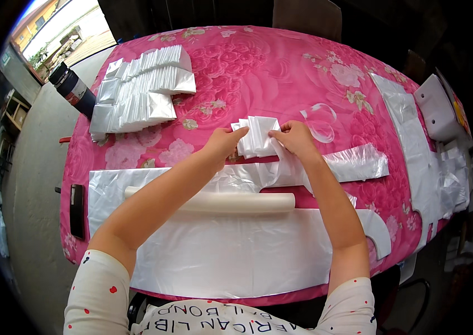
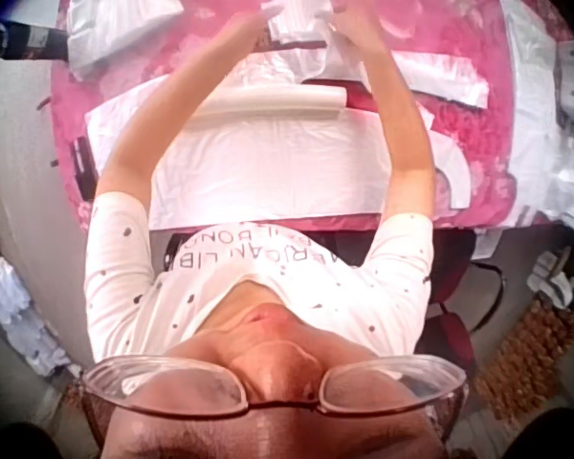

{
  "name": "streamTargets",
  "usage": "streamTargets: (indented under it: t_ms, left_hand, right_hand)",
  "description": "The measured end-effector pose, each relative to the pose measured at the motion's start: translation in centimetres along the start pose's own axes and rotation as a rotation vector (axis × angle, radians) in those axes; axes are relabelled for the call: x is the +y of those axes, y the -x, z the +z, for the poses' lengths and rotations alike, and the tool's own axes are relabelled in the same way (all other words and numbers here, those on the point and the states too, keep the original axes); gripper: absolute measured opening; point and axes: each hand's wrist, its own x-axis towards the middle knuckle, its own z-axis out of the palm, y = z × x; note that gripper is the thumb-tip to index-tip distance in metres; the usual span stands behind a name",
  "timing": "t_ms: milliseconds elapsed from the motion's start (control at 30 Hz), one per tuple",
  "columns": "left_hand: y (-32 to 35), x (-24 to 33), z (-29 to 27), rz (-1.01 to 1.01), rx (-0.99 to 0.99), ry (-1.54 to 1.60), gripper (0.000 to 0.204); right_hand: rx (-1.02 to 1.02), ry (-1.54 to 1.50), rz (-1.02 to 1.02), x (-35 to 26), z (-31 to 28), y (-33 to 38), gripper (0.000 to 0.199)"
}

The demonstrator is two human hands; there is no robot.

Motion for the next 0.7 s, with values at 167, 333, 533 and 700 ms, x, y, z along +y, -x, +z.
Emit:
streamTargets:
  t_ms: [167, 333, 533, 700]
  left_hand:
    - [0.0, -0.1, 3.8, 0.045, 0.304, -0.168, 0.033]
    - [1.9, -0.4, 4.7, 0.359, 0.246, -0.019, 0.024]
    - [13.5, -3.3, 1.9, 0.923, 0.124, -0.211, 0.024]
    - [18.0, -12.6, 0.8, 0.972, 0.109, -0.074, 0.07]
  right_hand:
    - [-0.098, -0.169, -0.069, -2.5, 1.5, 2.2, 0.036]
    - [0.063, -0.286, -0.259, -2.0, 2.1, 2.4, 0.048]
    - [-0.307, -0.732, -0.507, -7.1, 1.7, 15.3, 0.063]
    - [-0.338, -0.647, -0.65, -4.3, 7.0, 23.0, 0.085]
